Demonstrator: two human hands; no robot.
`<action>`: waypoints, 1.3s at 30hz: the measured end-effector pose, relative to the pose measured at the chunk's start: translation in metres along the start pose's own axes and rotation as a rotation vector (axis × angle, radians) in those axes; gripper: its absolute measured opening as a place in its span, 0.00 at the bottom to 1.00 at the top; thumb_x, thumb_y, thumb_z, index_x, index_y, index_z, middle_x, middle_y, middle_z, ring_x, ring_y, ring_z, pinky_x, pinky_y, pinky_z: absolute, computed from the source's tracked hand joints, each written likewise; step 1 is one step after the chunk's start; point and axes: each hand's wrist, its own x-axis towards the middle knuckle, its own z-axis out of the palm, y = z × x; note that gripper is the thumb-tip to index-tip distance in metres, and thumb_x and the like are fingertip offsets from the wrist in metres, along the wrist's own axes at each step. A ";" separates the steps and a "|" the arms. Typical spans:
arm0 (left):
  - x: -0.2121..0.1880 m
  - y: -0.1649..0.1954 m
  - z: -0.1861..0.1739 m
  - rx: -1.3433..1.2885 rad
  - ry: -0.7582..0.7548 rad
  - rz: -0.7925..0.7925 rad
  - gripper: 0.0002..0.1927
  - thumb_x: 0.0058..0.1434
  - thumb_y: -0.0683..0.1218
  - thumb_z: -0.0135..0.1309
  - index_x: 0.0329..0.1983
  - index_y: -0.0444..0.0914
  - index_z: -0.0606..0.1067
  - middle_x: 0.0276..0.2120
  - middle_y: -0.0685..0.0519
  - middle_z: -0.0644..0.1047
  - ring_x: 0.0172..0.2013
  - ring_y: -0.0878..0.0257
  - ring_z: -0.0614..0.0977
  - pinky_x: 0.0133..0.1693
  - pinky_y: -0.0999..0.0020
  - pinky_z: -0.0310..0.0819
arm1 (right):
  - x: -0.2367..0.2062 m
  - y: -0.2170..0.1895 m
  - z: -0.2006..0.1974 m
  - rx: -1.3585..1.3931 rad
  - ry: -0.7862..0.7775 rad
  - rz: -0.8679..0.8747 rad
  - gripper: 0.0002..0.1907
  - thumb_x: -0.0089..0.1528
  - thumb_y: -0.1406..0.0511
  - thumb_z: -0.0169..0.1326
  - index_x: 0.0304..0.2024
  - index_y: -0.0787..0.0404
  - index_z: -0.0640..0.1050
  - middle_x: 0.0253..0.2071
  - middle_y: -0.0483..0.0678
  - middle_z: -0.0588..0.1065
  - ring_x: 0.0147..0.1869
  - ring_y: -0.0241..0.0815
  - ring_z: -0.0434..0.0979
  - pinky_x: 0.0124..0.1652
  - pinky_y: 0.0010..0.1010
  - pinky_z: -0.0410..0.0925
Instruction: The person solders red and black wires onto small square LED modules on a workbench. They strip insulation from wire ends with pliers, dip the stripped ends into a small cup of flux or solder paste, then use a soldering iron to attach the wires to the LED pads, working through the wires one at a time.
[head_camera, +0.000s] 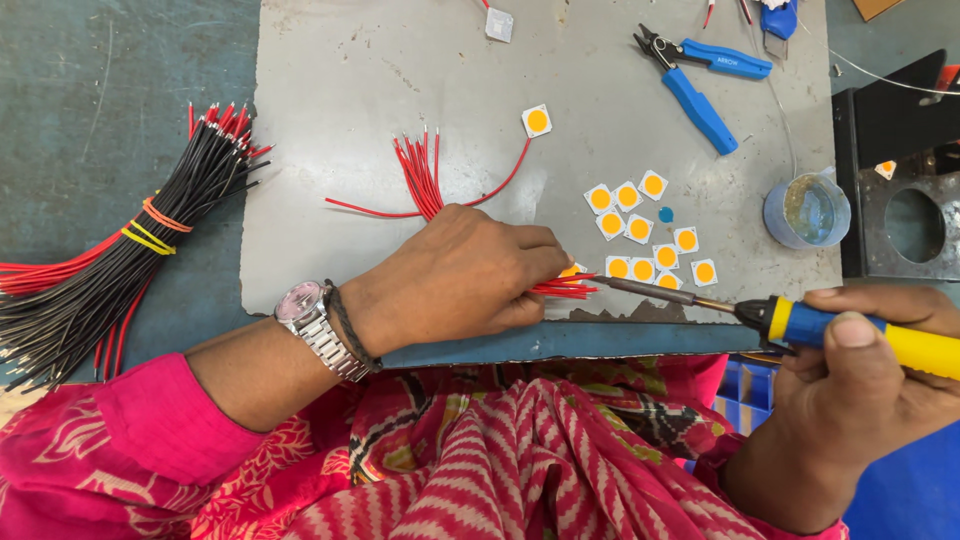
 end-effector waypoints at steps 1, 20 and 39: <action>0.000 0.000 0.000 -0.002 0.010 0.005 0.16 0.53 0.45 0.57 0.45 0.37 0.78 0.40 0.54 0.80 0.29 0.51 0.81 0.28 0.54 0.72 | 0.000 0.001 -0.001 -0.002 0.012 -0.003 0.17 0.71 0.64 0.61 0.40 0.75 0.74 0.32 0.54 0.74 0.21 0.30 0.65 0.25 0.15 0.58; 0.005 -0.016 -0.025 -0.146 0.546 -0.273 0.08 0.66 0.39 0.59 0.43 0.29 0.76 0.44 0.43 0.78 0.34 0.51 0.81 0.35 0.61 0.73 | 0.030 0.007 0.097 -0.228 -0.568 0.046 0.11 0.71 0.77 0.42 0.55 0.65 0.64 0.65 0.65 0.74 0.62 0.53 0.82 0.52 0.34 0.75; 0.003 -0.001 -0.015 -0.430 0.207 -0.172 0.11 0.53 0.41 0.58 0.40 0.34 0.78 0.27 0.48 0.80 0.25 0.61 0.83 0.30 0.68 0.77 | 0.008 0.004 0.107 -0.374 -0.543 -0.107 0.31 0.59 0.75 0.64 0.57 0.56 0.61 0.71 0.55 0.69 0.52 0.39 0.84 0.42 0.27 0.73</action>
